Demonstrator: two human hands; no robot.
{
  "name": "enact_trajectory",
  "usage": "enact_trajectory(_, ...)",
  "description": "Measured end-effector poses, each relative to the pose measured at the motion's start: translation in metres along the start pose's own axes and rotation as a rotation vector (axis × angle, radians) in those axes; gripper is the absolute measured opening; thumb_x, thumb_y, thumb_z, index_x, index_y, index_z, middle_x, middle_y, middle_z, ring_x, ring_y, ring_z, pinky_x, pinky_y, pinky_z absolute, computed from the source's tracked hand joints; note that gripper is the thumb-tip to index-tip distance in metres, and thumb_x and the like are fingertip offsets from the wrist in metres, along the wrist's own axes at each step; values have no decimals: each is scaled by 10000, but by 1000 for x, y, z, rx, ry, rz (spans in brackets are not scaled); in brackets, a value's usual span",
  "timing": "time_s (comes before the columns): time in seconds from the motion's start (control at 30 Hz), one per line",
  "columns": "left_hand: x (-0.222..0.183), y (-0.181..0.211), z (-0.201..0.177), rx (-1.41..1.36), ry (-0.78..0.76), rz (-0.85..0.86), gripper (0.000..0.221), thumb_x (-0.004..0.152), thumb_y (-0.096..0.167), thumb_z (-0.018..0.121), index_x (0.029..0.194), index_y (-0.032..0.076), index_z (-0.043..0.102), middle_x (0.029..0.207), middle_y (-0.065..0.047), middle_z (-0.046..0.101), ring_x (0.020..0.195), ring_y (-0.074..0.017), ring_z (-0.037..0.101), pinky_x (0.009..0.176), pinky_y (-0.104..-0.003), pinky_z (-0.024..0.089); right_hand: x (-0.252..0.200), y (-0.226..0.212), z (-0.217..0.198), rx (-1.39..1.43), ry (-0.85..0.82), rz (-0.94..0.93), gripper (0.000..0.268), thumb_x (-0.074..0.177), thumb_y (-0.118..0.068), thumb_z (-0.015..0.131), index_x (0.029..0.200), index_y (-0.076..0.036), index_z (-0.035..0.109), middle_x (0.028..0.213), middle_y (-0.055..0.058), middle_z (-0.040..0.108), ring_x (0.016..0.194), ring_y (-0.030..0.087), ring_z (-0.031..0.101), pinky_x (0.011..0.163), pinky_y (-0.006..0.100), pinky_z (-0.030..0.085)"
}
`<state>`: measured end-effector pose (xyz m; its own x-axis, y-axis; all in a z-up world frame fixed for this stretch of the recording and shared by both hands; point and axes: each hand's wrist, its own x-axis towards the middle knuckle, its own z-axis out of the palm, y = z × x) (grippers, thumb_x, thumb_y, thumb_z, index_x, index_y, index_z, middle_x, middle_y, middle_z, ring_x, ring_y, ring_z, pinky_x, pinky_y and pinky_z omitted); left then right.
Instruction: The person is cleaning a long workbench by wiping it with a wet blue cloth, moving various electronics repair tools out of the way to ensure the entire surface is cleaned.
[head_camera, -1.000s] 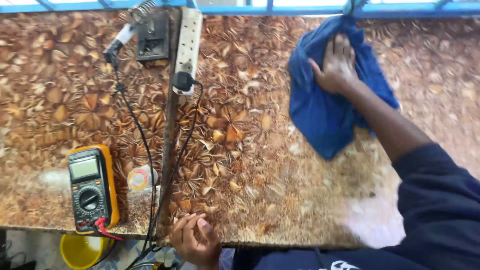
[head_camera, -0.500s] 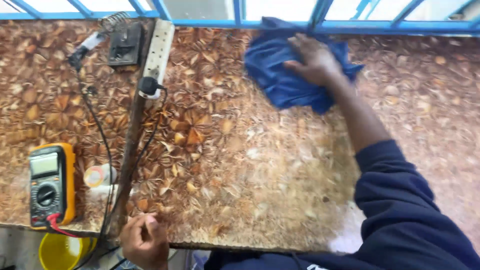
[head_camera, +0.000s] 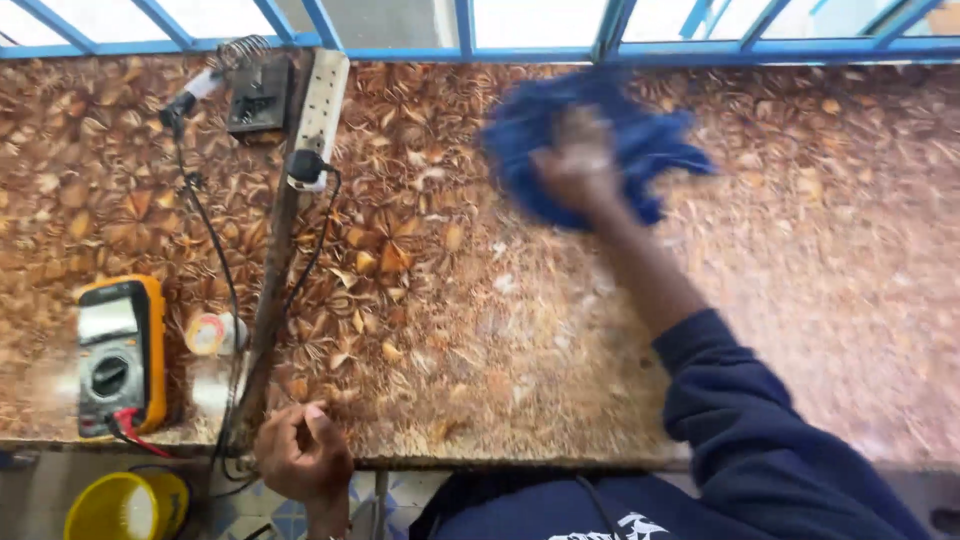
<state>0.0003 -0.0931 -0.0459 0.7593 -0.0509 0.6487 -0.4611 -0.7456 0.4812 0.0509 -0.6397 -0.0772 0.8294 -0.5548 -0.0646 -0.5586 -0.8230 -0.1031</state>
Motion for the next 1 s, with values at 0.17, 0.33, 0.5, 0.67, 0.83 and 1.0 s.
enact_trajectory(0.17,-12,-15,0,19,14,74,185,976,79,653,883,-44,754,956,-165,743,893,-302,672,759,-413,535,-128,-56,-20,191,369,-477,626,1069,-533,461,1577,-168,433,1669,75,331,1538,302,299,1227,528,223)
enact_trajectory(0.33,-19,-30,-1,-1,-24,123,159,984,90,662,891,-19,732,969,-162,734,911,-274,656,796,-400,552,-155,119,-22,179,234,-141,770,1035,-559,482,1590,-32,400,1630,224,375,1501,381,319,1220,487,218)
enact_trajectory(0.5,-14,-33,14,-79,105,182,286,1011,166,598,809,-10,699,851,-152,698,796,-260,645,688,-395,542,-238,180,11,-4,305,206,786,1109,-574,391,1647,-16,261,1661,263,225,1514,438,218,1166,625,241)
enact_trajectory(0.67,-11,-26,2,-94,114,197,409,1075,232,506,765,36,686,782,-119,670,742,-262,616,671,-407,481,-320,19,27,22,440,38,810,1087,-527,528,1608,61,333,1611,380,311,1491,549,227,1218,607,183)
enact_trajectory(0.83,-17,-42,6,-232,149,174,267,1037,229,614,815,132,726,774,-21,614,719,-241,607,748,-347,510,-386,-165,13,141,429,-393,922,930,-702,542,1557,-38,413,1550,346,392,1474,518,350,1207,610,269)
enact_trajectory(1.0,-10,-30,3,-230,164,216,194,973,158,651,811,108,744,772,-59,617,718,-279,620,719,-364,518,-404,-91,6,208,535,-391,868,912,-797,488,1558,-217,478,1448,256,523,1373,450,492,1134,543,362)
